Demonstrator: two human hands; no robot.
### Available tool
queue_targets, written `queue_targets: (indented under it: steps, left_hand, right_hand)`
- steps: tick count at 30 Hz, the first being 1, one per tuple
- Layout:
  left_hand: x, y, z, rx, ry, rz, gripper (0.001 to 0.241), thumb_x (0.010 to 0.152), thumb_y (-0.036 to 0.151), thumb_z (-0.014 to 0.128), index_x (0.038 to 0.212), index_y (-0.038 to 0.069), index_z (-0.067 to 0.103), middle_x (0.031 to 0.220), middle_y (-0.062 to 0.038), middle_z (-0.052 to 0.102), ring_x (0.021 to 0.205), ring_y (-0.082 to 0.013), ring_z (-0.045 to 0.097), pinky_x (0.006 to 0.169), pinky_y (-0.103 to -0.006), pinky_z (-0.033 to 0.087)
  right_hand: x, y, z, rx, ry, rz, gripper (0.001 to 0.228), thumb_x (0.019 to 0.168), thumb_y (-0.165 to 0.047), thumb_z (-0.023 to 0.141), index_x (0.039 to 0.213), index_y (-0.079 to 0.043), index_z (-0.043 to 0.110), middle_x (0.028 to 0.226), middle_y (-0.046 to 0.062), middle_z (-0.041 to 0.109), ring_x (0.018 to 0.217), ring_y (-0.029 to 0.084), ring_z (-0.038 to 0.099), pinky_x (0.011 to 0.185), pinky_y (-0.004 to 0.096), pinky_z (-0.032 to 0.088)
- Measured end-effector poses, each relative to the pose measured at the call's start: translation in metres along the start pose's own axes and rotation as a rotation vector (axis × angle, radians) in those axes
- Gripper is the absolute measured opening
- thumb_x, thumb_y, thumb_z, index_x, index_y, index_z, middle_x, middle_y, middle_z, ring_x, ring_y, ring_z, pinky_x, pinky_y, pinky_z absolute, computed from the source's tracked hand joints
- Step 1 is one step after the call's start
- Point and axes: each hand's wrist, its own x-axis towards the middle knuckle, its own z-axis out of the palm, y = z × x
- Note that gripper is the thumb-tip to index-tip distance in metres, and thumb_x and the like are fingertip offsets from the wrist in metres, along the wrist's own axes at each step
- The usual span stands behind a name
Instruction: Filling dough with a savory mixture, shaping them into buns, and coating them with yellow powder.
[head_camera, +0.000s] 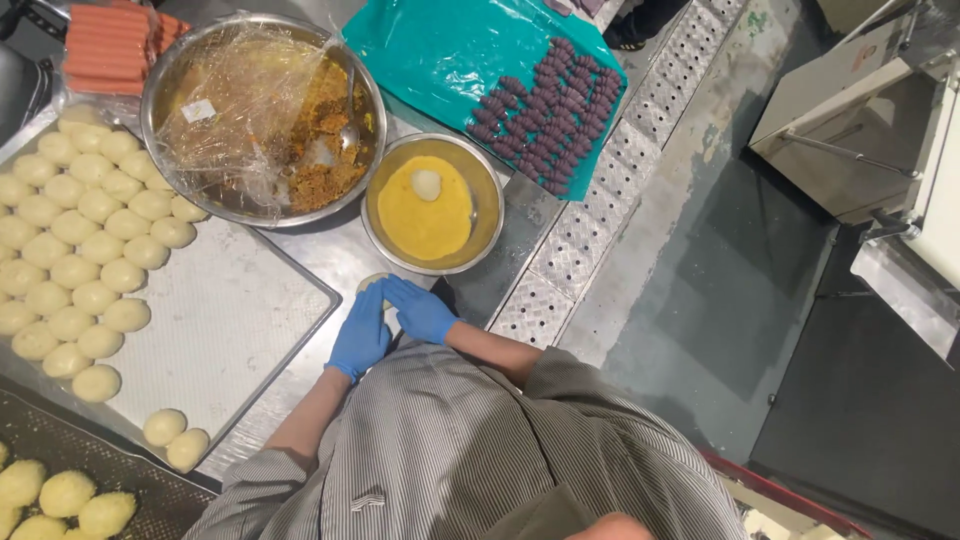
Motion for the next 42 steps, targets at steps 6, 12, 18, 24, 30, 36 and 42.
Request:
queue_targets:
  steps: [6,12,18,24,30,36,42]
  left_hand:
    - [0.031,0.031,-0.017,-0.023,0.028,-0.280,0.080,0.083,0.010,0.054,0.153,-0.016,0.026,0.143,-0.036,0.047,0.136,-0.0483,0.045,0.113,-0.0478,0.041]
    - [0.029,0.019,-0.025,-0.053,-0.050,-0.305,0.081,0.076,0.010,0.056,0.151,-0.012,0.032,0.142,-0.035,0.048,0.133,-0.0465,0.048,0.112,-0.0466,0.042]
    - [0.017,-0.022,0.001,0.126,0.049,-0.039,0.087,0.069,0.009,0.061,0.148,-0.015,0.035,0.149,-0.037,0.042,0.141,-0.0507,0.036,0.118,-0.0528,0.031]
    - [0.016,-0.029,0.007,0.167,0.012,0.007,0.093,0.067,0.009,0.059,0.151,-0.016,0.029,0.156,-0.037,0.035,0.150,-0.0508,0.028,0.126,-0.0522,0.019]
    - [0.018,-0.008,0.008,0.136,0.044,-0.057,0.080,0.080,0.007,0.056,0.153,-0.016,0.030,0.158,-0.039,0.033,0.150,-0.0520,0.027,0.129,-0.0525,0.019]
    - [0.005,0.008,-0.010,0.139,-0.032,-0.082,0.075,0.077,0.016,0.061,0.141,-0.014,0.038,0.150,-0.035,0.039,0.145,-0.0498,0.032,0.125,-0.0515,0.021]
    - [-0.019,-0.012,0.005,0.302,-0.086,0.034,0.070,0.075,0.017,0.063,0.139,-0.008,0.048,0.148,-0.032,0.046,0.141,-0.0485,0.042,0.122,-0.0515,0.028]
  right_hand:
    - [0.018,0.003,0.007,-0.029,-0.131,0.029,0.052,0.096,-0.014,0.061,0.146,-0.005,0.048,0.152,0.016,0.054,0.142,0.033,0.053,0.120,0.046,0.039]
    - [0.023,-0.003,0.001,-0.106,-0.222,0.038,0.085,0.068,0.002,0.064,0.149,-0.002,0.042,0.156,0.021,0.042,0.147,0.033,0.040,0.121,0.044,0.030]
    - [0.030,-0.008,0.004,-0.203,-0.063,-0.012,0.089,0.070,0.004,0.063,0.157,0.001,0.040,0.163,0.020,0.040,0.151,0.031,0.038,0.124,0.038,0.029]
    - [0.037,-0.017,-0.004,-0.093,-0.143,0.110,0.082,0.079,-0.006,0.067,0.154,0.002,0.034,0.162,0.021,0.036,0.154,0.033,0.034,0.130,0.040,0.024]
    - [0.023,-0.021,0.000,0.047,-0.190,0.129,0.087,0.078,-0.008,0.065,0.156,0.005,0.028,0.161,0.025,0.029,0.152,0.035,0.026,0.125,0.043,0.023]
    - [-0.001,-0.020,0.004,0.011,-0.097,-0.012,0.077,0.082,-0.003,0.062,0.154,0.004,0.036,0.164,0.025,0.032,0.155,0.037,0.028,0.126,0.046,0.023]
    - [-0.022,-0.013,0.014,-0.160,-0.121,-0.053,0.090,0.073,0.000,0.068,0.160,-0.002,0.041,0.167,0.016,0.040,0.161,0.031,0.035,0.132,0.040,0.027]
